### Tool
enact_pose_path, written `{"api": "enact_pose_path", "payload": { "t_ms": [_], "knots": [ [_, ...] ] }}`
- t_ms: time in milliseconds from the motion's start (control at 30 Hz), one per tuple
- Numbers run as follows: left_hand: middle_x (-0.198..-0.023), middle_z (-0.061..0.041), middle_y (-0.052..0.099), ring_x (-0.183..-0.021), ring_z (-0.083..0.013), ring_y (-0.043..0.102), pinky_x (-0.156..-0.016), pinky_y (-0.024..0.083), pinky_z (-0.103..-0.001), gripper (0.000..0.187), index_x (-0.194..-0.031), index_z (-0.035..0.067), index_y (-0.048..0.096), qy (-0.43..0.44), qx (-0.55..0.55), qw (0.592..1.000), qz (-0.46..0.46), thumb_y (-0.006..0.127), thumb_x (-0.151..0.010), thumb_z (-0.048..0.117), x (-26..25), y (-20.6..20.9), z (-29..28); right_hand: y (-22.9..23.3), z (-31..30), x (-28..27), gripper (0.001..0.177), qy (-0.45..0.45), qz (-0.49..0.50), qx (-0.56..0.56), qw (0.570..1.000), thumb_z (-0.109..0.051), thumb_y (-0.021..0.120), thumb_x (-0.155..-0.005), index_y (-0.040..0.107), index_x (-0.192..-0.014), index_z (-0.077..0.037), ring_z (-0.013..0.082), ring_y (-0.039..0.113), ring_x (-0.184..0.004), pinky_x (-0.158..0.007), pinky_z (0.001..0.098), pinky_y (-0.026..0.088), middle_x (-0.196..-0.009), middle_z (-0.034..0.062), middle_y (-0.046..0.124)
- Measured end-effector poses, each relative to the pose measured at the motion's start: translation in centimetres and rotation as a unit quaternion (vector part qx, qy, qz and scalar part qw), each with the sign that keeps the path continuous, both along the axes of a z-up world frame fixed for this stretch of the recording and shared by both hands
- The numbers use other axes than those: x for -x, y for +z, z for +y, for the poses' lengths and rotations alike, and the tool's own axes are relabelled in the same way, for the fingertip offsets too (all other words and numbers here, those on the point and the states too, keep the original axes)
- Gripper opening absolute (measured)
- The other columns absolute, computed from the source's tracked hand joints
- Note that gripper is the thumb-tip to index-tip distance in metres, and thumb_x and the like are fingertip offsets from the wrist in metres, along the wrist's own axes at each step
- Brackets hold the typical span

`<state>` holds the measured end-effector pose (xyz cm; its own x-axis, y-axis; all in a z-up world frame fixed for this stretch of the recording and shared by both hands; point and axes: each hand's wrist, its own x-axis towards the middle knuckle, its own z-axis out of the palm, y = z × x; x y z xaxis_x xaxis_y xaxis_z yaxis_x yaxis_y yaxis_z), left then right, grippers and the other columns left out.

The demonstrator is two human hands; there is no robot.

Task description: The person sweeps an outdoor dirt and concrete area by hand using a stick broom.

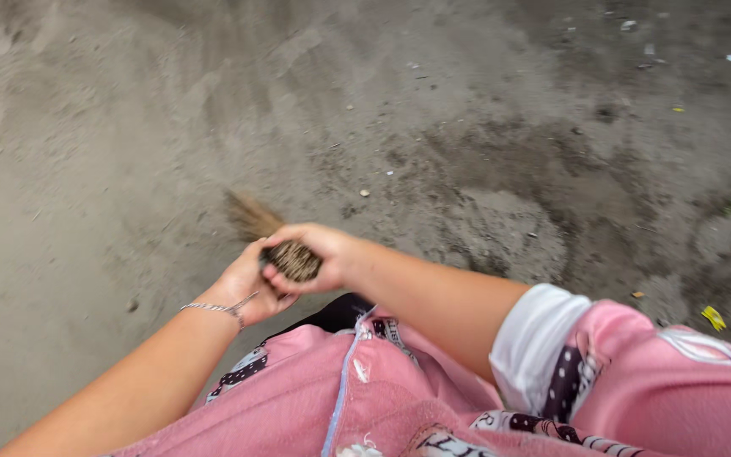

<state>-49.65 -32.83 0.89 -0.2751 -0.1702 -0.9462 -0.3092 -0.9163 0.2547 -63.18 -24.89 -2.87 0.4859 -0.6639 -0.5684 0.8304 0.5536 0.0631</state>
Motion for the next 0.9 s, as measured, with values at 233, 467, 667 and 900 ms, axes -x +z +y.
{"api": "enact_pose_path", "payload": {
  "t_ms": [233, 467, 667, 900],
  "knots": [
    [-0.141, -0.005, 0.063, -0.129, -0.0176, 0.06, -0.107, 0.047, -0.04, 0.052, -0.146, 0.014, 0.048, -0.076, 0.013, 0.997, 0.022, 0.042, -0.101, 0.037, -0.1, 2.7, -1.4, -8.9, 4.0, 16.5, 0.047, -0.172, 0.067, -0.183, 0.966, -0.021, 0.073, -0.087, 0.06, -0.118, 0.011, 0.0218, 0.068, -0.08, -0.069, 0.0308, 0.062, -0.097, 0.019, 0.069],
    [-0.137, -0.004, 0.065, -0.127, -0.0176, 0.06, -0.105, 0.046, -0.039, 0.041, -0.139, 0.015, 0.056, 0.066, 0.006, 0.998, -0.007, 0.043, -0.102, 0.031, -2.5, 2.0, -1.8, -5.8, 8.3, 20.5, 0.028, -0.279, 0.161, -0.228, 0.919, -0.019, 0.069, -0.086, 0.055, -0.103, -0.002, 0.0242, 0.065, -0.08, -0.066, 0.034, 0.059, -0.091, 0.0135, 0.063],
    [-0.134, -0.004, 0.065, -0.123, -0.0169, 0.062, -0.103, 0.047, -0.039, 0.038, -0.135, 0.017, 0.057, 0.076, -0.001, 0.996, -0.054, 0.041, -0.103, 0.031, -0.7, 0.4, -1.8, -2.4, 2.4, 16.1, 0.036, -0.167, 0.006, -0.137, 0.976, -0.019, 0.073, -0.082, 0.058, -0.107, 0.003, 0.0254, 0.068, -0.082, -0.065, 0.0344, 0.059, -0.096, 0.0178, 0.067],
    [-0.134, -0.005, 0.067, -0.121, -0.0166, 0.062, -0.1, 0.048, -0.037, 0.041, -0.138, 0.015, 0.058, 0.017, 0.064, 0.996, -0.064, 0.043, -0.103, 0.033, 5.0, 2.7, -3.8, -8.3, -6.4, 24.3, 0.041, -0.178, -0.072, -0.194, 0.962, -0.016, 0.071, -0.083, 0.054, -0.108, 0.011, 0.0248, 0.064, -0.081, -0.064, 0.0291, 0.058, -0.092, 0.0146, 0.06]
  ]
}}
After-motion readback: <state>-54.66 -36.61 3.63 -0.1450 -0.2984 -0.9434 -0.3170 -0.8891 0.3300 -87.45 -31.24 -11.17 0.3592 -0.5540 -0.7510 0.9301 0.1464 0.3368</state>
